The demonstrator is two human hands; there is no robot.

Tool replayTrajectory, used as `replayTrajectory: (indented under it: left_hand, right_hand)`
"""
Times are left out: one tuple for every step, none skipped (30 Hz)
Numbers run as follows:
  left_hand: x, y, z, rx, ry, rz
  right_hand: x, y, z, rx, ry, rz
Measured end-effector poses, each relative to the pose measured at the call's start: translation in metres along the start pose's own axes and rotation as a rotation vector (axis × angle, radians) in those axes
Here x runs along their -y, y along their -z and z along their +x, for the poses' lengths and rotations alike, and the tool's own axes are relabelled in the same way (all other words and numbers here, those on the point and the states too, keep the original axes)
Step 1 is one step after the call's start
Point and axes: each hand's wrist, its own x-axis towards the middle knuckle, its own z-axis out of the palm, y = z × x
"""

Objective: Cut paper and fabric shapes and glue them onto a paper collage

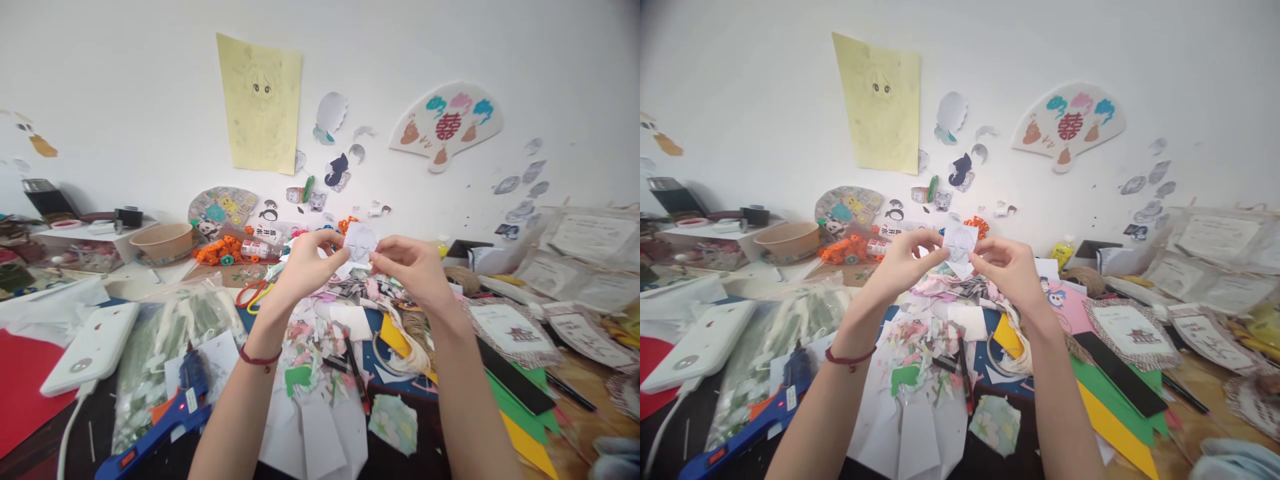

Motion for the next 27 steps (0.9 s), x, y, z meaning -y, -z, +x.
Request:
replayTrajectory:
  left_hand:
    - [0.0001, 0.0000, -0.0001, 0.001, 0.006, 0.001]
    - [0.0000, 0.0003, -0.0002, 0.005, 0.009, 0.000]
    - [-0.0002, 0.0007, -0.0004, 0.010, 0.010, -0.002]
    - [-0.0005, 0.0011, -0.0005, 0.017, 0.009, -0.005]
    - [-0.0006, 0.0017, -0.0006, 0.022, 0.007, -0.006]
    - [-0.0007, 0.0021, -0.0007, 0.029, 0.006, -0.005]
    - [-0.0005, 0.0025, -0.0006, 0.033, 0.005, -0.002]
    - [-0.0003, 0.0026, -0.0005, 0.036, 0.003, 0.001]
    - [0.0001, 0.0026, -0.0004, 0.039, 0.003, 0.004]
    - [0.0004, 0.0024, -0.0002, 0.043, 0.003, 0.007]
    - [0.0007, 0.0021, -0.0001, 0.046, 0.003, 0.011]
    - [0.0008, 0.0017, -0.0001, 0.048, 0.006, 0.014]
    - [0.0008, 0.0014, -0.0002, 0.049, 0.011, 0.018]
    - [0.0005, 0.0012, -0.0004, 0.051, 0.017, 0.020]
    - [0.0001, 0.0011, -0.0007, 0.055, 0.021, 0.022]
    - [-0.0005, 0.0011, -0.0010, 0.062, 0.025, 0.021]
    - [-0.0011, 0.0013, -0.0014, 0.076, 0.027, 0.017]
    - [-0.0017, 0.0015, -0.0017, 0.094, 0.026, 0.012]
    - [-0.0024, 0.0017, -0.0020, 0.112, 0.024, 0.010]
    - [-0.0030, 0.0018, -0.0022, 0.128, 0.022, 0.012]
    - [-0.0037, 0.0017, -0.0024, 0.140, 0.020, 0.022]
    - [-0.0043, 0.0015, -0.0025, 0.146, 0.017, 0.037]
    - [-0.0050, 0.0010, -0.0026, 0.147, 0.013, 0.052]
    - [-0.0056, 0.0004, -0.0027, 0.145, 0.008, 0.064]
    - [-0.0063, -0.0003, -0.0028, 0.142, 0.001, 0.067]
    - [-0.0068, -0.0009, -0.0028, 0.137, -0.008, 0.062]
    - [-0.0074, -0.0016, -0.0028, 0.132, -0.018, 0.054]
  right_hand:
    - [-0.0005, -0.0001, 0.0000, -0.004, 0.000, 0.002]
    - [-0.0009, -0.0001, -0.0001, -0.008, 0.001, 0.004]
    - [-0.0012, -0.0001, -0.0001, -0.012, 0.002, 0.006]
    - [-0.0013, 0.0000, -0.0002, -0.014, 0.006, 0.008]
    - [-0.0012, 0.0002, -0.0004, -0.015, 0.009, 0.010]
    - [-0.0009, 0.0004, -0.0005, -0.016, 0.014, 0.011]
    - [-0.0006, 0.0006, -0.0007, -0.016, 0.017, 0.012]
    - [-0.0002, 0.0008, -0.0009, -0.015, 0.020, 0.012]
    - [0.0002, 0.0009, -0.0010, -0.015, 0.023, 0.011]
    - [0.0005, 0.0011, -0.0012, -0.014, 0.027, 0.008]
    - [0.0008, 0.0012, -0.0013, -0.014, 0.031, 0.005]
    - [0.0009, 0.0013, -0.0014, -0.012, 0.036, 0.002]
    - [0.0010, 0.0014, -0.0016, -0.012, 0.042, 0.000]
    - [0.0010, 0.0014, -0.0017, -0.013, 0.047, -0.003]
    - [0.0010, 0.0015, -0.0018, -0.014, 0.052, -0.005]
    - [0.0009, 0.0016, -0.0020, -0.017, 0.057, -0.005]
    - [0.0009, 0.0017, -0.0021, -0.020, 0.059, -0.005]
    - [0.0009, 0.0018, -0.0022, -0.023, 0.060, -0.005]
    - [0.0010, 0.0019, -0.0023, -0.025, 0.061, -0.003]
    - [0.0011, 0.0021, -0.0024, -0.026, 0.062, 0.000]
    - [0.0014, 0.0022, -0.0024, -0.026, 0.065, 0.003]
    - [0.0016, 0.0022, -0.0025, -0.025, 0.069, 0.005]
    - [0.0019, 0.0023, -0.0025, -0.024, 0.072, 0.006]
    - [0.0021, 0.0023, -0.0025, -0.021, 0.074, 0.005]
    - [0.0023, 0.0022, -0.0025, -0.019, 0.075, 0.003]
    - [0.0024, 0.0021, -0.0026, -0.018, 0.075, -0.001]
    - [0.0024, 0.0020, -0.0026, -0.018, 0.075, -0.006]
